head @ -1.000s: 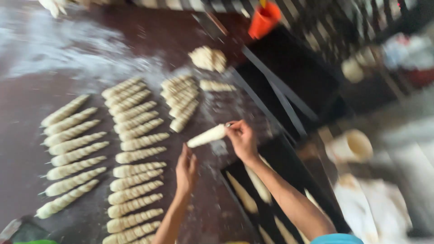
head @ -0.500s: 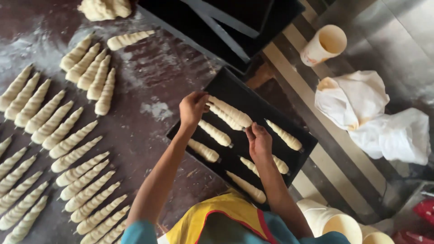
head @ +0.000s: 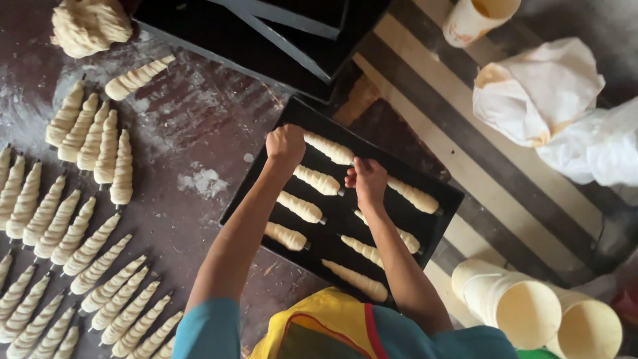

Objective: Arranging rolled dough cones onto baking trays in a bakery production area.

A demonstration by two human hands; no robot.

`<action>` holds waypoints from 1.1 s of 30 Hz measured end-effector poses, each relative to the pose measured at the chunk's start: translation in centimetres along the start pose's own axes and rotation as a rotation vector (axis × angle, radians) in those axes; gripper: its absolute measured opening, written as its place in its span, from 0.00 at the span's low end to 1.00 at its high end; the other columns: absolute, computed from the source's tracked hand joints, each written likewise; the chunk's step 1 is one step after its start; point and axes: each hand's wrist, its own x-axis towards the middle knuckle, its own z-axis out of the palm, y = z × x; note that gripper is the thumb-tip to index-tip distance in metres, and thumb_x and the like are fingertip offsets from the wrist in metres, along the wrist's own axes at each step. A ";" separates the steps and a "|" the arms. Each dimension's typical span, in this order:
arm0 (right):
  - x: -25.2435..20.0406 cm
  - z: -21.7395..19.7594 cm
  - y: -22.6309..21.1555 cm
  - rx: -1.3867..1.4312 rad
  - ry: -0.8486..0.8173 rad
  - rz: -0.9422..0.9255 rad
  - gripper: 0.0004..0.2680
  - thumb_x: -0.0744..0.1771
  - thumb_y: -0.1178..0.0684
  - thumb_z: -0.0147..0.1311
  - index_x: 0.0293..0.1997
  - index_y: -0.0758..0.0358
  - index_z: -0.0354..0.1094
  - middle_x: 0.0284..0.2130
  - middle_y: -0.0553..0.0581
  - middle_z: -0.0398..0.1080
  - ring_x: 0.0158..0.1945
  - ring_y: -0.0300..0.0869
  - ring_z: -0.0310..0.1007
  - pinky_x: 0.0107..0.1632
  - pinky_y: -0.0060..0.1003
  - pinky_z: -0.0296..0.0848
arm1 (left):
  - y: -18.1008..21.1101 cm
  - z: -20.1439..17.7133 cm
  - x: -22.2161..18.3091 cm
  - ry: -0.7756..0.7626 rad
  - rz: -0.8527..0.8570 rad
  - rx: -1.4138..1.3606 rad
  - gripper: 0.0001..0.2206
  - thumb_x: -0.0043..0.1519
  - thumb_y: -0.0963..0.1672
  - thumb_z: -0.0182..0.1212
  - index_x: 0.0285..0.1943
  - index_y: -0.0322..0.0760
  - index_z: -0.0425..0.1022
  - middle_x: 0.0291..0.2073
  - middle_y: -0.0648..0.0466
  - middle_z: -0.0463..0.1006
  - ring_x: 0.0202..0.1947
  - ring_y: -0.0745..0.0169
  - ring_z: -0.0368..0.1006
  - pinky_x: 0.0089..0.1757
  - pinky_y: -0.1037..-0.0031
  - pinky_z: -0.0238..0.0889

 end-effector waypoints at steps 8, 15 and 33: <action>2.6 -0.6 2.6 0.094 -0.007 0.005 0.07 0.69 0.55 0.56 0.42 0.70 0.68 0.26 0.58 0.73 0.24 0.41 0.73 0.28 0.34 0.76 | -0.3 -0.6 -0.3 0.001 0.128 0.111 0.09 0.59 0.40 0.58 0.40 0.39 0.85 0.36 0.46 0.84 0.39 0.47 0.82 0.39 0.59 0.75; -7.0 -10.2 0.9 0.134 0.006 -0.187 0.13 0.69 0.50 0.54 0.56 0.68 0.63 0.39 0.63 0.73 0.33 0.43 0.77 0.37 0.38 0.81 | -3.9 -6.8 -5.5 0.033 0.048 -0.112 0.12 0.67 0.45 0.53 0.53 0.36 0.79 0.44 0.40 0.81 0.40 0.43 0.81 0.39 0.58 0.75; -14.8 -27.4 15.3 0.354 0.009 0.128 0.19 0.68 0.41 0.55 0.57 0.71 0.70 0.43 0.58 0.74 0.44 0.44 0.74 0.46 0.44 0.74 | -13.9 0.8 -17.2 -0.187 -0.051 -1.232 0.26 0.59 0.36 0.60 0.70 0.31 0.69 0.51 0.48 0.79 0.46 0.59 0.75 0.48 0.66 0.69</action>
